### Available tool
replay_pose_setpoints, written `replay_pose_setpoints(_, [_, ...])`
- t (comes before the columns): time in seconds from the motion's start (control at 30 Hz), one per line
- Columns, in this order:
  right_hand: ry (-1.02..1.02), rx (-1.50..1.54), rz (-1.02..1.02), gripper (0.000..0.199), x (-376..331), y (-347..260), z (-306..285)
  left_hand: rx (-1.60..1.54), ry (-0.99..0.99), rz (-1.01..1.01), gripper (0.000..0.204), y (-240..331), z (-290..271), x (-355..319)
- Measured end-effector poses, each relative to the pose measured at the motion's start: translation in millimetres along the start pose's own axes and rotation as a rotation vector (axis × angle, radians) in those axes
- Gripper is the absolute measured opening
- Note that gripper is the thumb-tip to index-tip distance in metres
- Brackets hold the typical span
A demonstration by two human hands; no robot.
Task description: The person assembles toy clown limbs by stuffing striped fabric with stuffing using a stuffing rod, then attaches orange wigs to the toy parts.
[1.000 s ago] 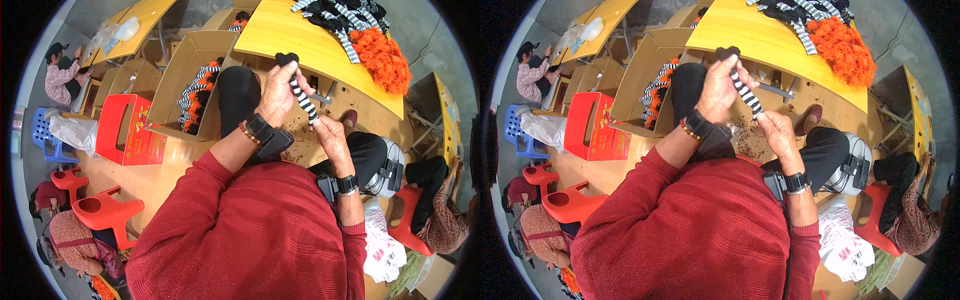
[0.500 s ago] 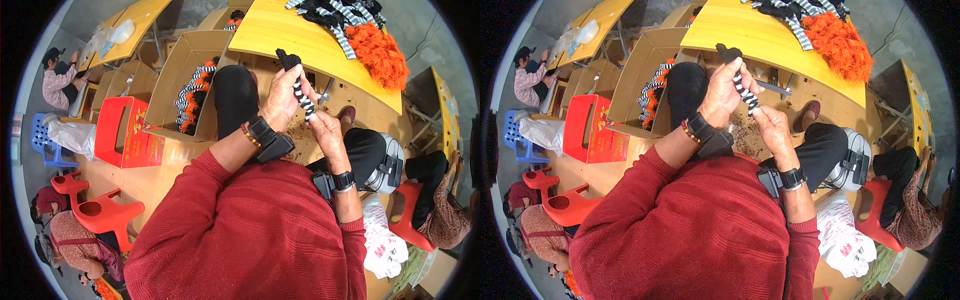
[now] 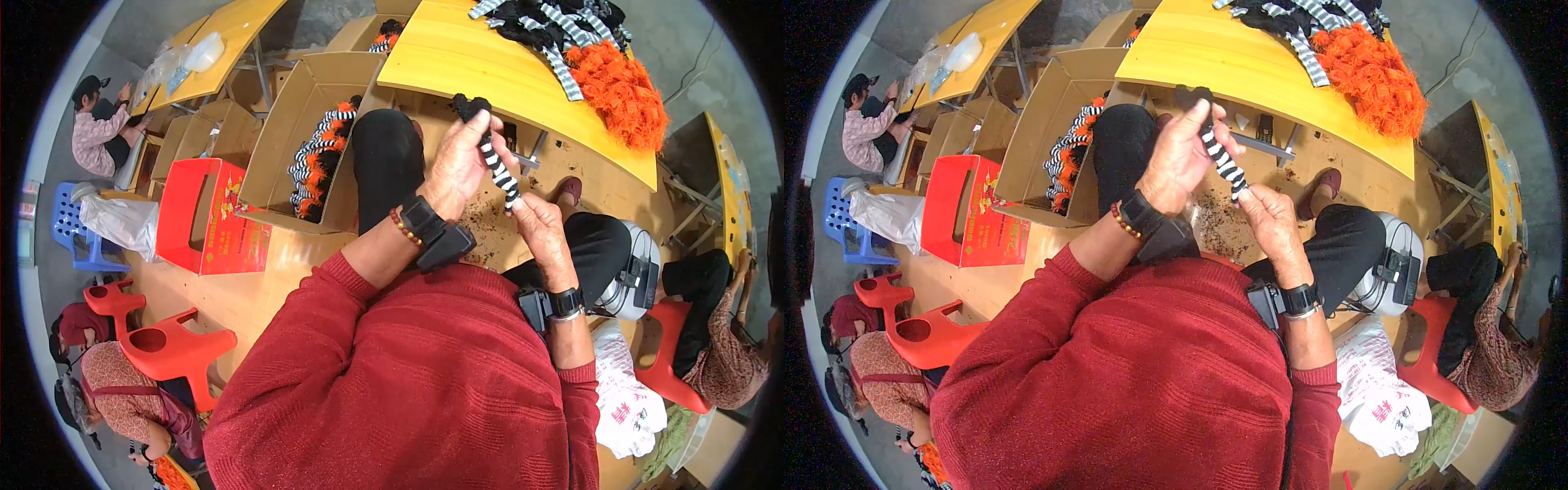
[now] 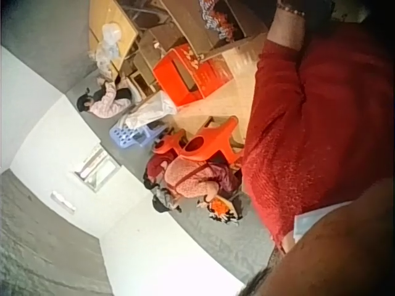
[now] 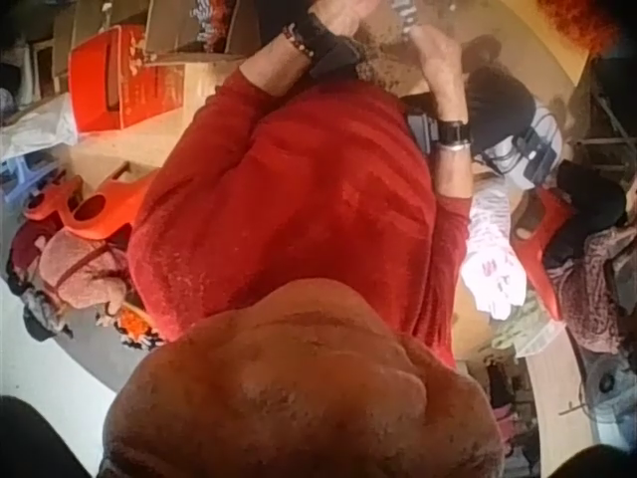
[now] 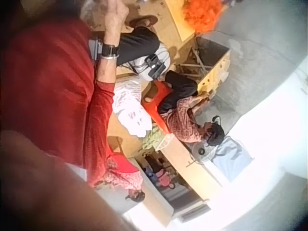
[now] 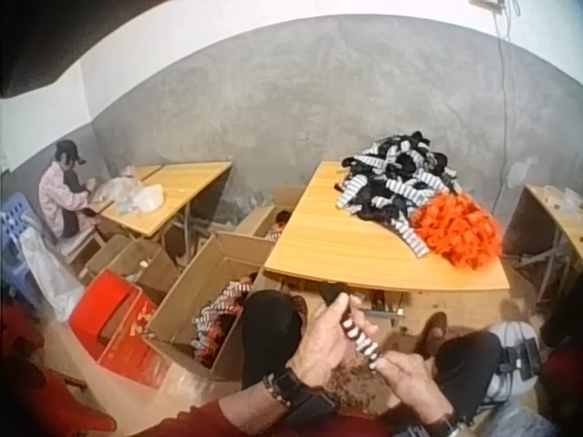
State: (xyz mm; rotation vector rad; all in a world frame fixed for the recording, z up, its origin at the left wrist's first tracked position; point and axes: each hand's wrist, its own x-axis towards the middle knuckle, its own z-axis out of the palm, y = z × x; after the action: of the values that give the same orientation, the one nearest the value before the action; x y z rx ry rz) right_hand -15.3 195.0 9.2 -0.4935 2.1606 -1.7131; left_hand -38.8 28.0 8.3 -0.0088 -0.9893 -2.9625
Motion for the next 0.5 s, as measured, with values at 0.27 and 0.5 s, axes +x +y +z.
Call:
replay_pose_setpoints(0.27, [-0.004,0.032,0.046,0.024,7,1,7,-0.006,-0.007,0.033,0.025,-12,4,2])
replay_pose_setpoints(0.5, [-0.005,-0.026,-0.003,0.023,5,5,-1,-0.042,-0.006,0.048,0.025,-2,2,2])
